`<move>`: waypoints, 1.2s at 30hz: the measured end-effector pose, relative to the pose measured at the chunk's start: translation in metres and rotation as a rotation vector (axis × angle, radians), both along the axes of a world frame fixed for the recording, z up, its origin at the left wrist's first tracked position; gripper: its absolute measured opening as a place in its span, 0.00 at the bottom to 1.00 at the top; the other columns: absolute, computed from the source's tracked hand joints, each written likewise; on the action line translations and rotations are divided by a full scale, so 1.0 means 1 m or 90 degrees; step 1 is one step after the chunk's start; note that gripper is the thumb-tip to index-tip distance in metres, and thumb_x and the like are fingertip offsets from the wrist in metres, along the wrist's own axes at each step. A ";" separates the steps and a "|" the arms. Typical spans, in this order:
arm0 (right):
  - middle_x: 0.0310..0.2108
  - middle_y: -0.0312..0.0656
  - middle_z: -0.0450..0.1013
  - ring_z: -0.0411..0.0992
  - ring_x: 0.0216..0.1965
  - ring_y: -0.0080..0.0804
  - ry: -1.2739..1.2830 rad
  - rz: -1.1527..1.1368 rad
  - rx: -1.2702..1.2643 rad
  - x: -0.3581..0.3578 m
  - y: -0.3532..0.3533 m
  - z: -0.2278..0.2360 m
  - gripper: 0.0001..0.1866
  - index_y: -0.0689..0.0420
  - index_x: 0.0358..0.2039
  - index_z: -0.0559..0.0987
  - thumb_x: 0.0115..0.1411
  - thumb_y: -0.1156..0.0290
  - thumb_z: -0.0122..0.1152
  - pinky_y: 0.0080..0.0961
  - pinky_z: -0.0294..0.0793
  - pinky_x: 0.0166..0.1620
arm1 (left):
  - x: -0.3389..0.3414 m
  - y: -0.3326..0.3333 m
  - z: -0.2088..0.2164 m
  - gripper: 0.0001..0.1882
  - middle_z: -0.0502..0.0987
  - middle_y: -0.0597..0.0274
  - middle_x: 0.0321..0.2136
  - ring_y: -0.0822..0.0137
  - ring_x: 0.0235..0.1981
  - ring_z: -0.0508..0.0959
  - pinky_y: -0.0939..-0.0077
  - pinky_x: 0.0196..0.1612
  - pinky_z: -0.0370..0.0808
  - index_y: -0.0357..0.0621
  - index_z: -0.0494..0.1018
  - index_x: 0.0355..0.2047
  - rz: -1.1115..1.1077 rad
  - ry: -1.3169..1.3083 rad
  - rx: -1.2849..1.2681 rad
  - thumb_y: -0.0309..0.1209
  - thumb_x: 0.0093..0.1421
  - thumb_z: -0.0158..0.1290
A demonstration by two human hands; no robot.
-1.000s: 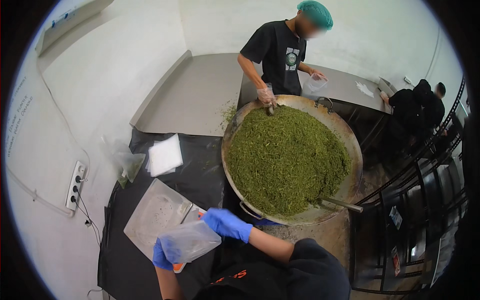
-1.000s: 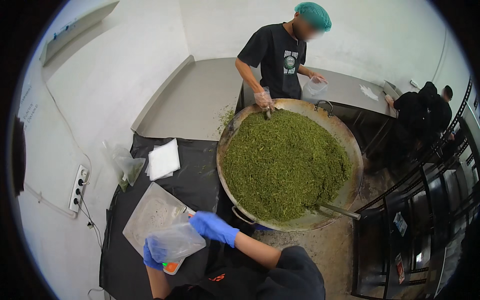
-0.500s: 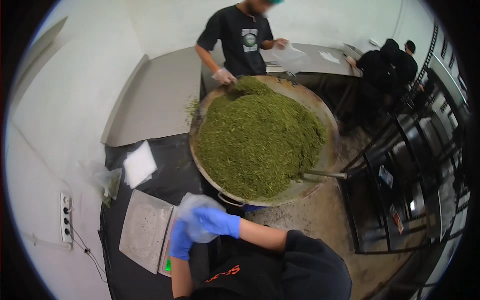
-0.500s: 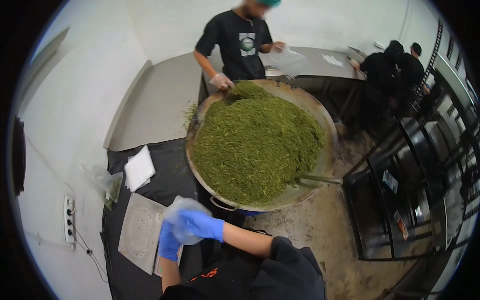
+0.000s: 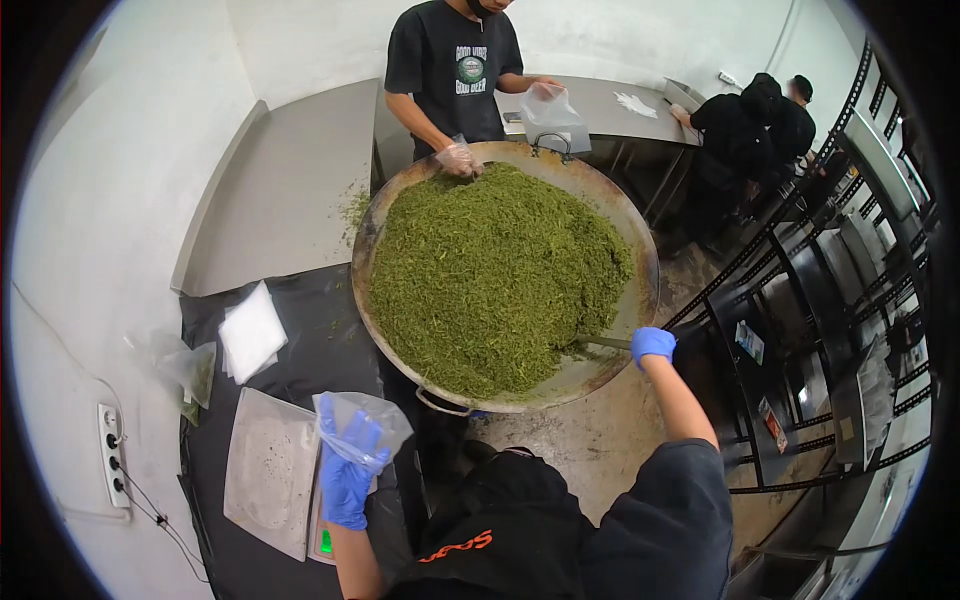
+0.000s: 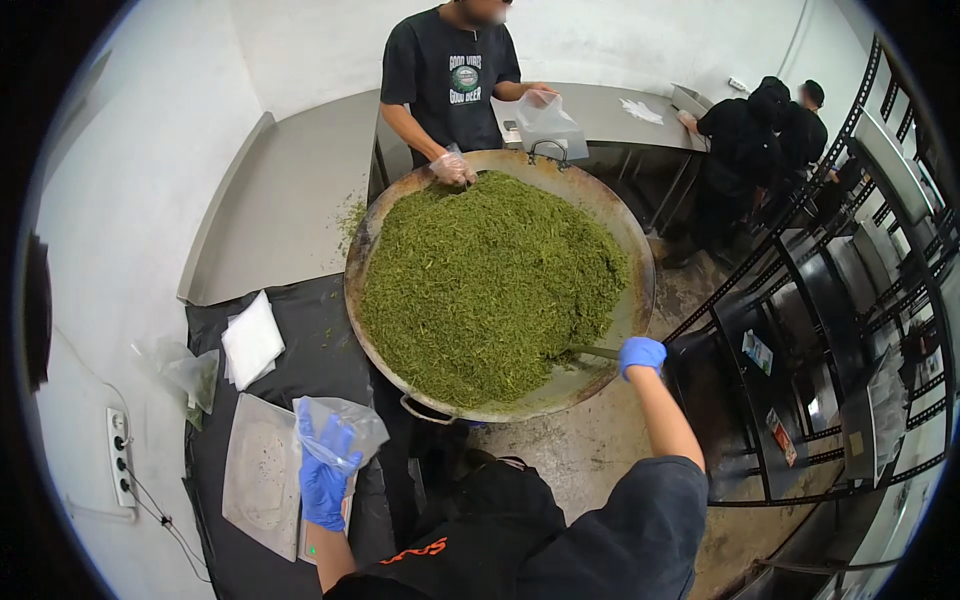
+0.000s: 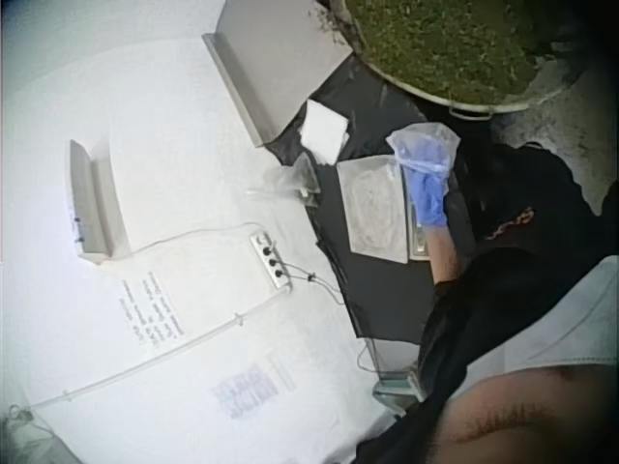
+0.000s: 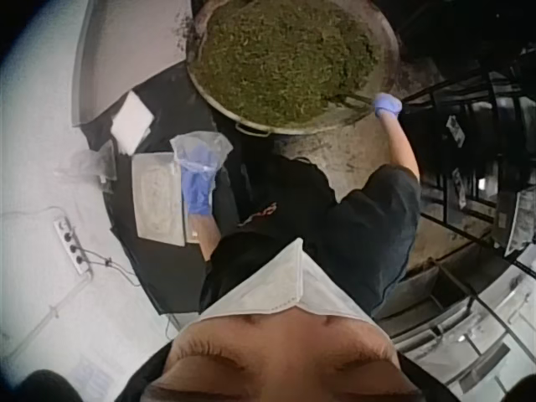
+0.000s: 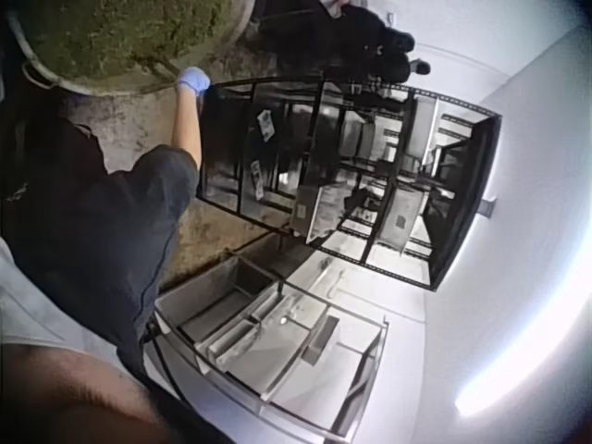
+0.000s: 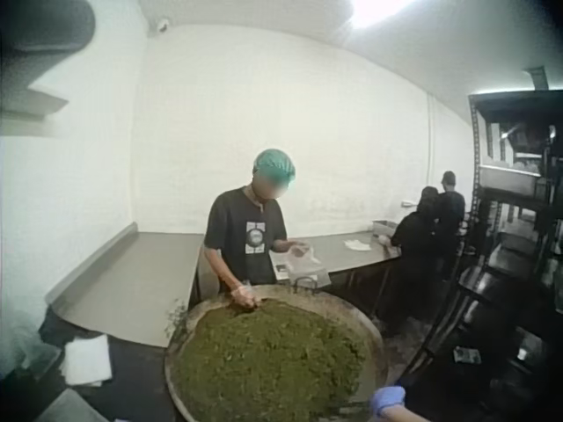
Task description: The person uses a metal scoop to stir and turn a large pile of green dried herbs in a wide metal basin. They then move to a nearby table, place a sheet of white paper on a digital scale, and prepare to weigh the herbs. Another person is visible in the background working at a separate station.
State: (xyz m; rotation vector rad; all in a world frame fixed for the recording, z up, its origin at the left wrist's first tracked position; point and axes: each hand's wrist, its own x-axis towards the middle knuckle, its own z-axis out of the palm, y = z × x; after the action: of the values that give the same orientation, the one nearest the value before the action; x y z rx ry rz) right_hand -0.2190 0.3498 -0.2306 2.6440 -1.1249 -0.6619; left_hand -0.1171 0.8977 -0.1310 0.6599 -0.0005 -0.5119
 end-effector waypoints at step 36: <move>0.17 0.49 0.73 0.73 0.21 0.49 -0.353 0.157 0.092 0.101 -0.051 0.008 0.27 0.55 0.17 0.80 0.58 0.51 0.40 0.40 0.73 0.30 | 0.119 -0.197 -0.023 0.45 0.60 0.58 0.54 0.64 0.56 0.61 0.69 0.59 0.59 0.41 0.52 0.58 -0.014 -0.518 0.543 0.39 0.46 0.65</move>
State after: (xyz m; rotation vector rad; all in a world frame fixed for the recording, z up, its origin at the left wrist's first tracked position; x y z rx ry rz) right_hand -0.1185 0.2987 -0.2224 3.1233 -0.8537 0.0505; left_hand 0.0024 0.7008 -0.1542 1.6712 -0.5833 -0.2140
